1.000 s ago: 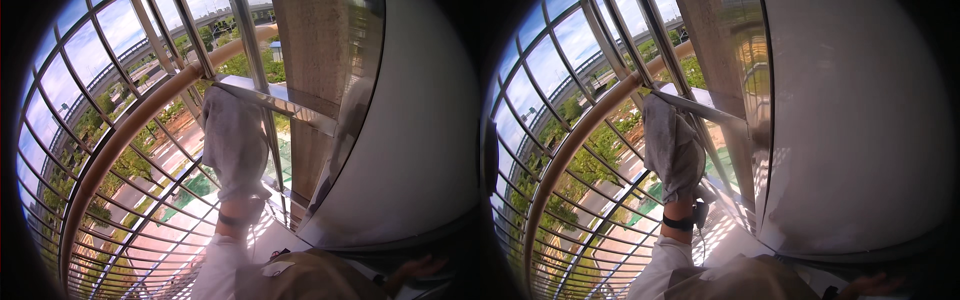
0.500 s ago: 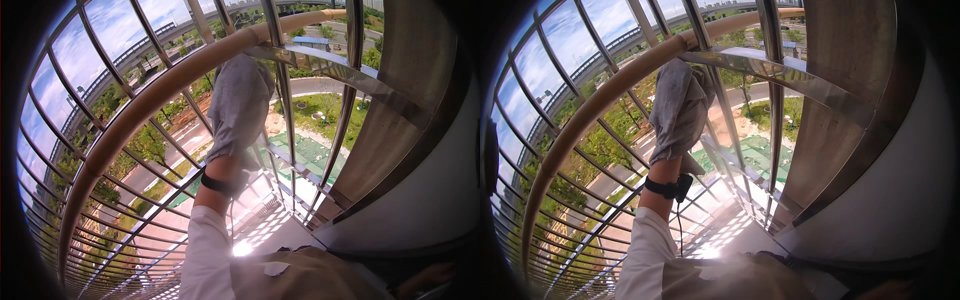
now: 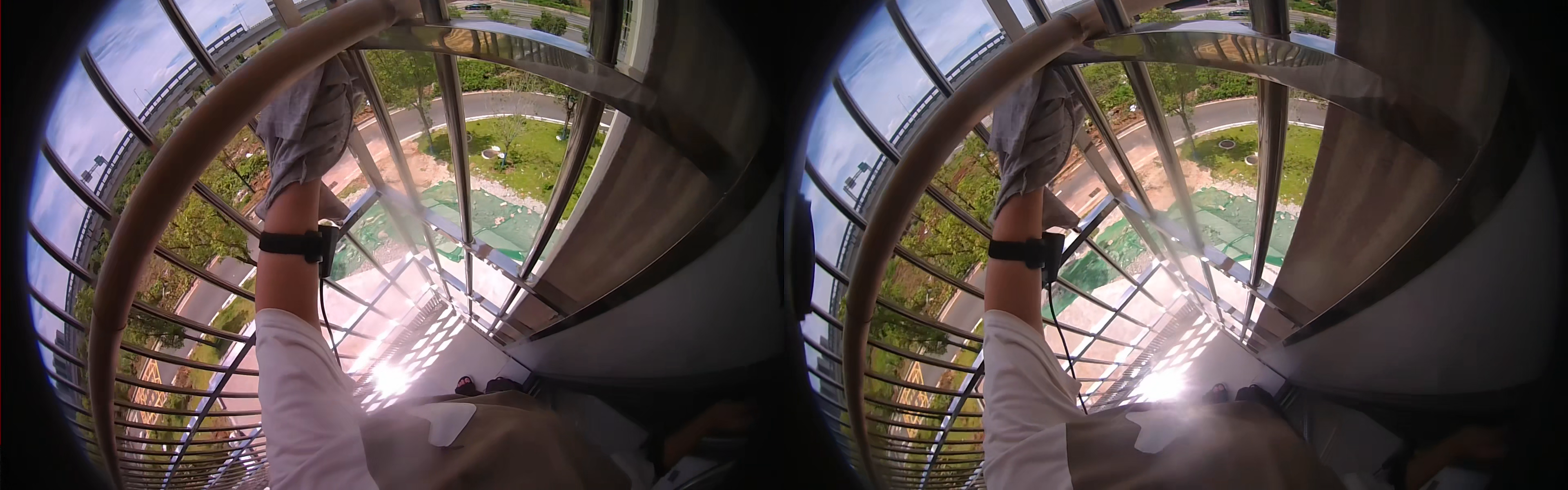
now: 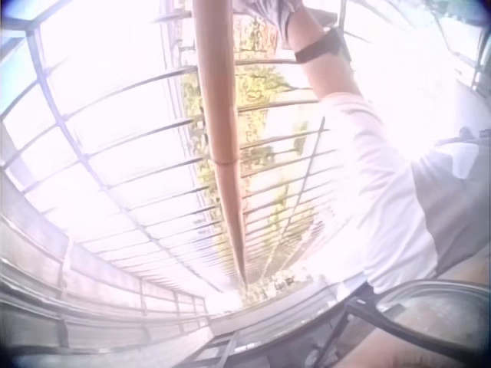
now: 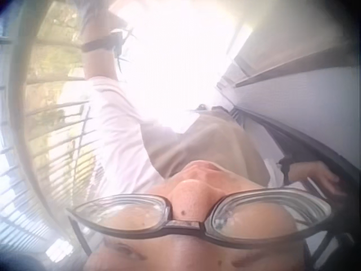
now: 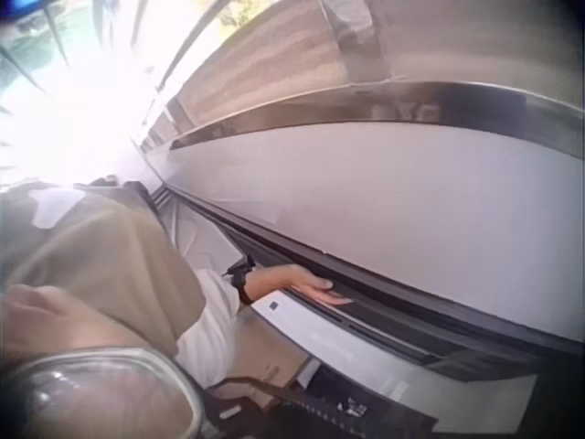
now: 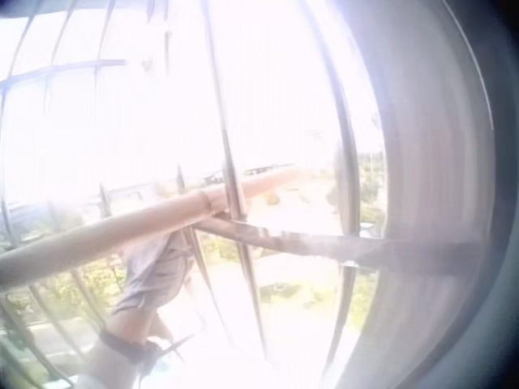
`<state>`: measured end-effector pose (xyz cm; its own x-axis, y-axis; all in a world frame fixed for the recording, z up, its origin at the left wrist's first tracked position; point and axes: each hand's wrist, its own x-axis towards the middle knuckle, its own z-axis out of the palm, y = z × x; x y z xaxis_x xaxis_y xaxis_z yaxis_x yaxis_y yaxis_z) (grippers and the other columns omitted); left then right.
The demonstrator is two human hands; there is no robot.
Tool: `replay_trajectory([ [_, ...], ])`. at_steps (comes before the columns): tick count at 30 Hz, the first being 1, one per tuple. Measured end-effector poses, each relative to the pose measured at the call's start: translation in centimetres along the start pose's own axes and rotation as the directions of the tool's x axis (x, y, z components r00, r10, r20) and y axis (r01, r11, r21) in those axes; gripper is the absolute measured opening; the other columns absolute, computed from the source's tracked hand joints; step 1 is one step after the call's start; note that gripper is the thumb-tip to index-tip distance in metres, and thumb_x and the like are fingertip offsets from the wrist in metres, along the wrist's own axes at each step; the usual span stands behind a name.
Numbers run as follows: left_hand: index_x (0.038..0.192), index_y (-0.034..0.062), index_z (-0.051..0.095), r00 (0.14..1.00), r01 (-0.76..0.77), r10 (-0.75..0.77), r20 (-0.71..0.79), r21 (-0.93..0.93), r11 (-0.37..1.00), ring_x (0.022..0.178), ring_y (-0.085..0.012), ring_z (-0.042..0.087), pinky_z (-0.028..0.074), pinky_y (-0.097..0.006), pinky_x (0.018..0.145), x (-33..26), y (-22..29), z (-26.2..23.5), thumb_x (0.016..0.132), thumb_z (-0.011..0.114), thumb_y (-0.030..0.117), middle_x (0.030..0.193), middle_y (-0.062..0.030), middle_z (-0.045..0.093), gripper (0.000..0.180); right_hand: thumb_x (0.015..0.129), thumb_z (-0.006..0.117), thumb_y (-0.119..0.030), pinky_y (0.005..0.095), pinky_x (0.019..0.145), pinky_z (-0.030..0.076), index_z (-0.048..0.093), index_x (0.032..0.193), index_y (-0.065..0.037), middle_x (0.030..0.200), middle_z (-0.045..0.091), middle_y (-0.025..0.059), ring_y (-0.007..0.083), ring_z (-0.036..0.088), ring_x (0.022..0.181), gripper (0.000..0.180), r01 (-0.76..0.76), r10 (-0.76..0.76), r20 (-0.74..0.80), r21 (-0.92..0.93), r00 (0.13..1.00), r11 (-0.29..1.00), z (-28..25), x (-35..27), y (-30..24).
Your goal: The person wipes the metal balcony railings and the adjacent window frame with a cloth.
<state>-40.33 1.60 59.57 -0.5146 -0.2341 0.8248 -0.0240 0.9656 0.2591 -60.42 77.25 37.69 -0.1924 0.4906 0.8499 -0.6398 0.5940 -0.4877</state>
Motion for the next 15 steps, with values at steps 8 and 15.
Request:
replay_trajectory([
  [8,0.093,0.0005,0.046,0.932,0.343,-0.354,0.076,0.134,0.930,0.075,-0.0259,0.050,0.040,-0.034,0.067,-13.6,-4.5,4.4,0.079,0.040,0.010,0.079,-0.0145,0.049,0.018,0.084,0.048,-0.020,0.0365,0.080,0.042,0.044,0.111,0.003,0.108,0.048,0.0190,0.0294,0.050,0.094,0.036,0.362,-0.408,-0.034,-0.398,0.912,0.843,5.5,-0.5,-10.8],
  [15,0.093,-0.0001,0.048,0.705,0.706,-0.701,0.103,-0.011,0.708,0.075,-0.0244,0.050,0.041,-0.033,0.067,-22.9,-4.4,8.9,0.079,0.042,0.010,0.079,-0.0134,0.050,0.019,0.084,0.048,-0.022,0.0376,0.082,0.040,0.042,0.116,0.000,0.112,0.047,0.0178,0.0295,0.049,0.098,0.039,0.315,-0.362,-0.049,-0.394,0.931,0.864,6.6,-1.3,-14.5],
])
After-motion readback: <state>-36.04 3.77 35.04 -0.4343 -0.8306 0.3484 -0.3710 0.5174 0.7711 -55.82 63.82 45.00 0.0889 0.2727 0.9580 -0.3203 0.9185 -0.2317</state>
